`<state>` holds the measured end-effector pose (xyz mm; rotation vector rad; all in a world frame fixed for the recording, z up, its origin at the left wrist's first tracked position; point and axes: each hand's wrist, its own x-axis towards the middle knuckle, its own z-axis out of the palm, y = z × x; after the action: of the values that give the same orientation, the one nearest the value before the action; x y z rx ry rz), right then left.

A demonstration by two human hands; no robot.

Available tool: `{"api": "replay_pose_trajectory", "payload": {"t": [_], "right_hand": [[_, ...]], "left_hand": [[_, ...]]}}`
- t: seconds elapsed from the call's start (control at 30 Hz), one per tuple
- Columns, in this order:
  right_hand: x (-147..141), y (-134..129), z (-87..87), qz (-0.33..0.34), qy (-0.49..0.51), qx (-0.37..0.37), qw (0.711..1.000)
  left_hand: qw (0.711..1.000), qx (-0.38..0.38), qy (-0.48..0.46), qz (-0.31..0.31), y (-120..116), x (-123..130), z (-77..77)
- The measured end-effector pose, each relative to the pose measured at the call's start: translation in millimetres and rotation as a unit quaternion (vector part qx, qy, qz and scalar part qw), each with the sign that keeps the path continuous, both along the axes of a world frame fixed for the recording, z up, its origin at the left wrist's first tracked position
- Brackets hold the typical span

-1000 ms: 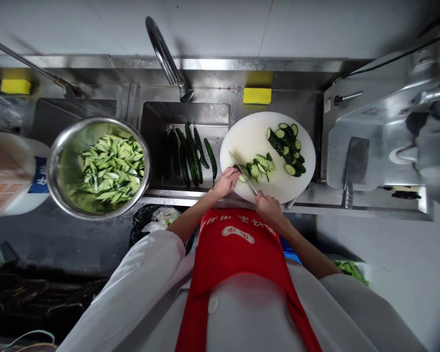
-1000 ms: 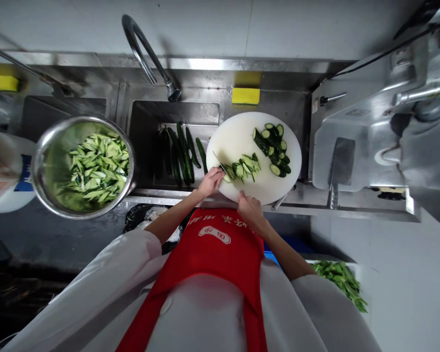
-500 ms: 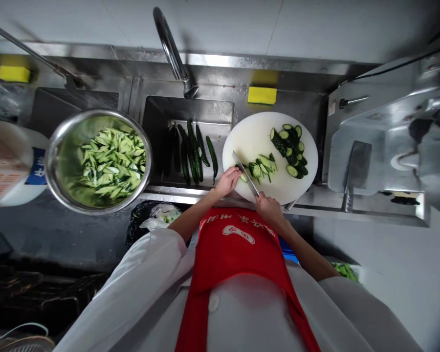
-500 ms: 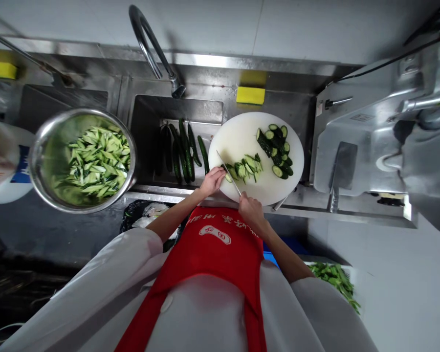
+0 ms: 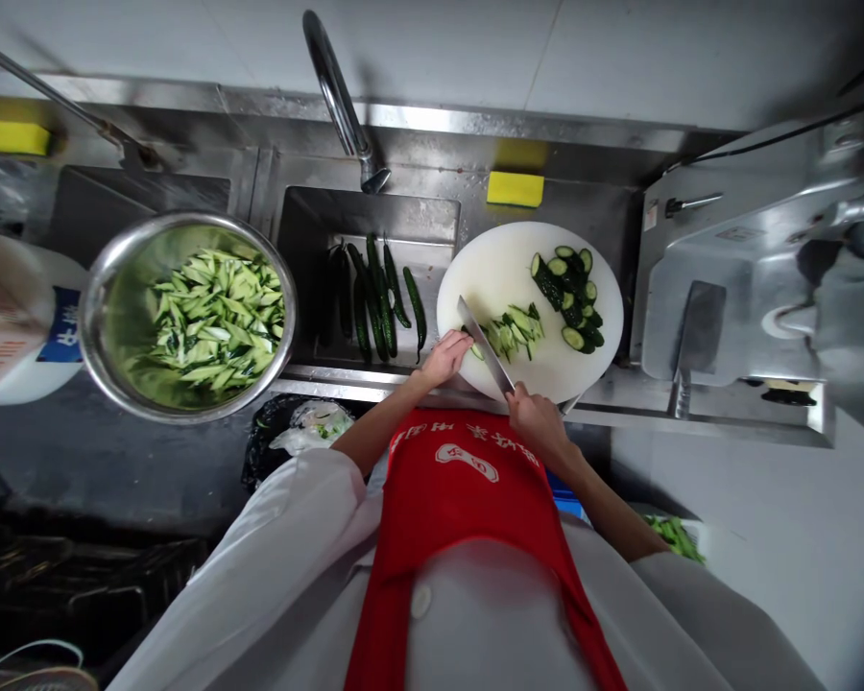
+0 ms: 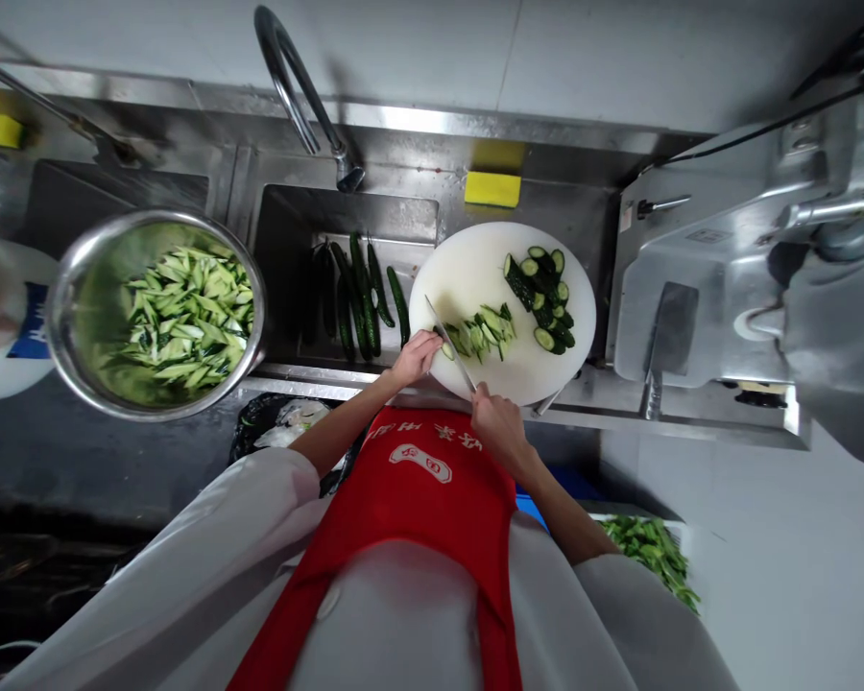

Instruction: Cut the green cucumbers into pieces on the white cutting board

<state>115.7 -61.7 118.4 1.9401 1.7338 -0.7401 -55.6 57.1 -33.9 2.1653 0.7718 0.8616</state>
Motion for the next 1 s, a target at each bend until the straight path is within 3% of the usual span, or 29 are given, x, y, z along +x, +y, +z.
{"api": "replay_pose_trajectory", "payload": {"t": [0.43,0.63,0.83,1.0], "right_hand": [[3,2,-7.8,-0.012,0.016,-0.015,1.0],[8,-4,-2.0,0.001,0.004,-0.005,1.0],[2,5,-11.4,-0.002,0.008,-0.02,1.0],[16,-1,0.0,0.009,0.012,-0.01,1.0]], "left_hand": [[1.0,0.002,0.001,0.01,-2,0,-8.8],[1.0,0.022,0.016,-0.003,0,-1,-12.7],[1.0,0.01,0.01,-0.009,1,-2,-15.8],[1.0,0.003,0.018,-0.014,1,-2,-13.3]]}}
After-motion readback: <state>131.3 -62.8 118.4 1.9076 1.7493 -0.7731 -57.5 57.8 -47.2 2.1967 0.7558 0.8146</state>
